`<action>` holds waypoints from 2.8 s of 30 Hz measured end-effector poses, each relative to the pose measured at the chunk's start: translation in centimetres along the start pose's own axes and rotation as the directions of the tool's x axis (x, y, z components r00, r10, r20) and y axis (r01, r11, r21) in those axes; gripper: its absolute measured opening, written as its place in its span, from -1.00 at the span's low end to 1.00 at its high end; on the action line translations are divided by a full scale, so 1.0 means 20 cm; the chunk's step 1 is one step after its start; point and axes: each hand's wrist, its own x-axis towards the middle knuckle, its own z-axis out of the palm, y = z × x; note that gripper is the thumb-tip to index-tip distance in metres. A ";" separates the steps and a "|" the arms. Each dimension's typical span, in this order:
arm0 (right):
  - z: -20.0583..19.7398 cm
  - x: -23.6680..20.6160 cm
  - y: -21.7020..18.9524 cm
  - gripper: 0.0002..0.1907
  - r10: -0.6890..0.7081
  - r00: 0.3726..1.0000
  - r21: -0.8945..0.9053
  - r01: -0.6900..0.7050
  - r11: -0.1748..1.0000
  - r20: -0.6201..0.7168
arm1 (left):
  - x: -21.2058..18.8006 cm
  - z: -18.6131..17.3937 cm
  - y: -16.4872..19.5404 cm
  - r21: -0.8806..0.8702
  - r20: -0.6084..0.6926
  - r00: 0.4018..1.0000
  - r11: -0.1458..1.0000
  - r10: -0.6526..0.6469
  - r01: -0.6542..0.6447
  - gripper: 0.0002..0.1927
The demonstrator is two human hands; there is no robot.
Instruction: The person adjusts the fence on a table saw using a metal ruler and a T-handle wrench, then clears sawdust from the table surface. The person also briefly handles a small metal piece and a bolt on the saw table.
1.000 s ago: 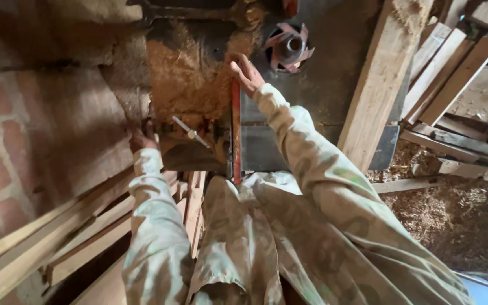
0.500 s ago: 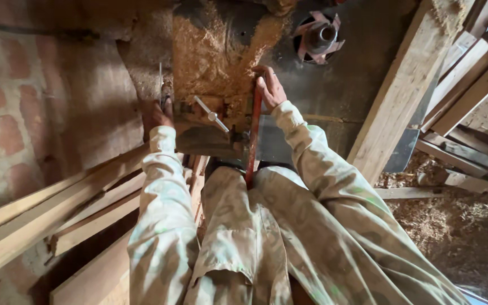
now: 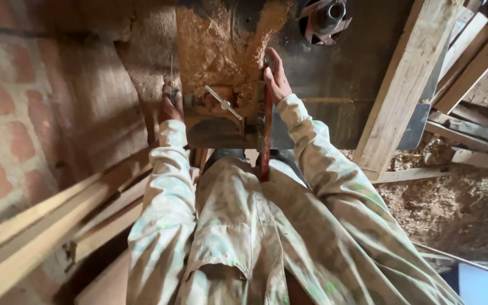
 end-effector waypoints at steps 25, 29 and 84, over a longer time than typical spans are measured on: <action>0.08 -0.26 -0.25 -0.64 -0.282 0.745 -0.347 0.565 0.749 0.604 | -0.03 0.10 -0.04 -0.020 -0.204 0.979 1.000 0.005 -0.009 -0.48; 0.06 -0.28 -0.22 -0.61 -0.280 0.768 -0.253 0.494 0.832 0.576 | -0.06 0.10 -0.01 0.131 -0.098 0.982 0.976 -0.160 0.172 -0.49; -0.72 -0.54 -0.09 -0.61 -0.452 0.886 -0.325 0.459 0.827 0.101 | -0.48 0.61 0.42 -0.076 -0.120 0.988 0.991 0.098 -0.108 -0.56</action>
